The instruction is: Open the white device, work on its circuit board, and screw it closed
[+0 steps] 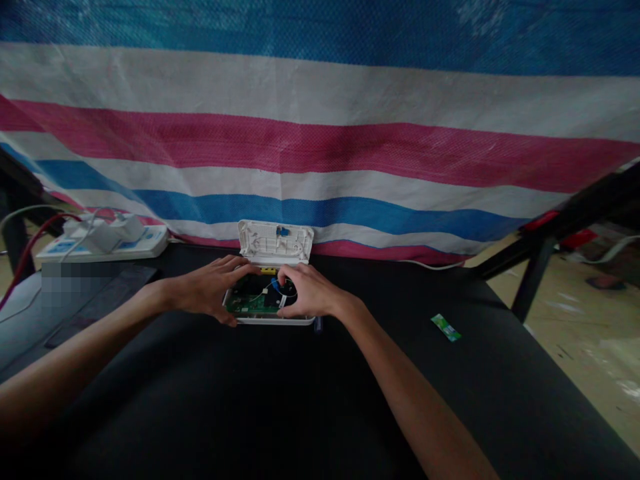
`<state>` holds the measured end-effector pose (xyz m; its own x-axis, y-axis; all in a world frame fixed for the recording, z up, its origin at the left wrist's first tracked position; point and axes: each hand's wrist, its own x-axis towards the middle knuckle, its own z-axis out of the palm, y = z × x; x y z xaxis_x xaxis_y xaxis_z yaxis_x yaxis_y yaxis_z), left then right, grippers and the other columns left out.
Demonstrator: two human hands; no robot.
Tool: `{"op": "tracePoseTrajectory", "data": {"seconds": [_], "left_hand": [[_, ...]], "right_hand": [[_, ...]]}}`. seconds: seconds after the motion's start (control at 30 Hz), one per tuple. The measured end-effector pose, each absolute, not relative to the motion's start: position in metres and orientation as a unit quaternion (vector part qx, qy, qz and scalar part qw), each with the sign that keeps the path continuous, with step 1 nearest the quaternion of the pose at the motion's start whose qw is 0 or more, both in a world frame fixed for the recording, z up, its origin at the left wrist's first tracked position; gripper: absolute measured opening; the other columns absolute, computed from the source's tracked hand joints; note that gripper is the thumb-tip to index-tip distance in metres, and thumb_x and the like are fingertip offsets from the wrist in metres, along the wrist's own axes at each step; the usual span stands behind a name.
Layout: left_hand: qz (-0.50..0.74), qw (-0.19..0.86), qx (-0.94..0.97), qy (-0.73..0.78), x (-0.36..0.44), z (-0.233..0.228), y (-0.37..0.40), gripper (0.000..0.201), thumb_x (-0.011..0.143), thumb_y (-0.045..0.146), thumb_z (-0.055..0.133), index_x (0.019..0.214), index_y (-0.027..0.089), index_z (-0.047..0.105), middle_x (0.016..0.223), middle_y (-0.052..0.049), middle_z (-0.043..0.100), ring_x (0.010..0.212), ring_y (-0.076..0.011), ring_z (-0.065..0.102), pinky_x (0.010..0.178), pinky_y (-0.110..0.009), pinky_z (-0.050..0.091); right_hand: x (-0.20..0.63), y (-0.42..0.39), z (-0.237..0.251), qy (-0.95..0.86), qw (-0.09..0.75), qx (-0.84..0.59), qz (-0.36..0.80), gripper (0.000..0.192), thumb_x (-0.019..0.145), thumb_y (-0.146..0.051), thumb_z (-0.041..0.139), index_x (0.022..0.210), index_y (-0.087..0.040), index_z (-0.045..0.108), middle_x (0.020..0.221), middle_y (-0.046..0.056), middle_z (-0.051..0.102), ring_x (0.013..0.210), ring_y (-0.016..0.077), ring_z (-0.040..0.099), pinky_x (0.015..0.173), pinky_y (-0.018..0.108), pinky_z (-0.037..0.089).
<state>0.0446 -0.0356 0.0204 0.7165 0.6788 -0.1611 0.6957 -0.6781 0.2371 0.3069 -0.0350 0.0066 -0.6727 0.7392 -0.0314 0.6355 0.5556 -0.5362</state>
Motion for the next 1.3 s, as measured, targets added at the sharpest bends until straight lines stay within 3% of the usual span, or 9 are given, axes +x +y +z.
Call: {"op": "tracePoseTrajectory", "data": {"seconds": [0.93,1.1,1.3], "left_hand": [[-0.028,0.158,0.913,0.375,0.046,0.021,-0.036,0.089,0.058,0.049,0.082,0.134,0.022,0.044,0.137,-0.012,0.045,0.127,-0.0362,0.042,0.106,-0.045,0.036],[-0.028,0.159,0.913,0.375,0.044,0.021,-0.036,0.090,0.059,0.051,0.081,0.135,0.022,0.043,0.139,-0.012,0.044,0.129,-0.0363,0.042,0.106,-0.045,0.036],[-0.046,0.152,0.909,0.386,0.043,0.021,-0.035,0.107,0.057,0.057,0.083,0.146,0.023,0.035,0.148,-0.014,0.038,0.138,-0.0389,0.034,0.112,-0.046,0.031]], "right_hand": [[0.299,-0.037,0.003,-0.871,0.110,-0.409,0.250,0.051,0.061,-0.031,0.084,0.103,-0.022,0.057,0.112,0.008,0.061,0.110,0.0282,0.052,0.094,0.042,0.041],[0.297,-0.036,0.008,-0.860,0.120,-0.419,0.265,0.049,0.067,-0.026,0.082,0.111,-0.022,0.059,0.114,0.007,0.062,0.110,0.0265,0.054,0.093,0.041,0.042],[0.304,-0.037,0.019,-0.865,0.144,-0.417,0.240,0.034,0.074,-0.015,0.076,0.105,-0.021,0.062,0.107,0.005,0.067,0.101,0.0222,0.060,0.089,0.037,0.045]]}}
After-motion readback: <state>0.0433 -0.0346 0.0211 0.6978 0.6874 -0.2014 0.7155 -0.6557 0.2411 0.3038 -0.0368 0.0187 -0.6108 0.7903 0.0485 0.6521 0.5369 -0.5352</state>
